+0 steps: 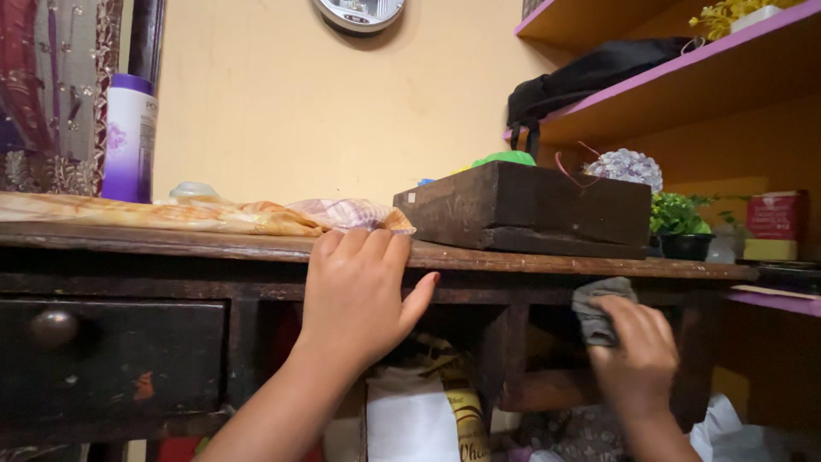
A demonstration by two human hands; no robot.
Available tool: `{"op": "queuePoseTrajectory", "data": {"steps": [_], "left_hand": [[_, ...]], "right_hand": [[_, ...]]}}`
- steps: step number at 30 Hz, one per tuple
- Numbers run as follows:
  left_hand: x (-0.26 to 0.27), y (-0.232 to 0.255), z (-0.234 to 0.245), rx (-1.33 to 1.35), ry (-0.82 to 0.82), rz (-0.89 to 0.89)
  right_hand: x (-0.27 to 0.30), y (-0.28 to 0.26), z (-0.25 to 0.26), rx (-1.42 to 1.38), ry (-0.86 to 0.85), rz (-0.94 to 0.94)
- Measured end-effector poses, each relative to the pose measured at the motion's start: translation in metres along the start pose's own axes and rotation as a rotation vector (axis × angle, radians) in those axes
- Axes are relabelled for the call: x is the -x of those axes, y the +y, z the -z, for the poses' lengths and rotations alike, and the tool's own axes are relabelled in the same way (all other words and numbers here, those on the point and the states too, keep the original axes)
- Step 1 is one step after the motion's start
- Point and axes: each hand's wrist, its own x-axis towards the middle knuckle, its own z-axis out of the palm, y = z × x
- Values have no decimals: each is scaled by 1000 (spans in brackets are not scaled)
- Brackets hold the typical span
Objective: The person wipes the underside and edges of a wooden table with a cloth. They then wring the cloth in a small container on the floor and resume wiping the table surface.
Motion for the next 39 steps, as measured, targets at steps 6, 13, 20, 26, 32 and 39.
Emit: {"op": "queuePoseTrajectory", "data": {"steps": [6, 13, 20, 26, 32, 39], "left_hand": [[2, 0, -1, -7, 2, -7], [0, 0, 1, -8, 0, -10], [1, -2, 2, -14, -28, -21], [1, -2, 3, -28, -43, -23], [0, -1, 3, -33, -40, -14], [0, 1, 4, -57, -54, -10]], "right_hand": [[2, 13, 3, 3, 46, -86], [-9, -45, 11, -101, 86, -8], [-39, -104, 2, -200, -85, 450], [-41, -75, 0, -190, -75, 531], [-32, -20, 4, -178, -82, 488], [-14, 36, 21, 15, -136, 308]]}}
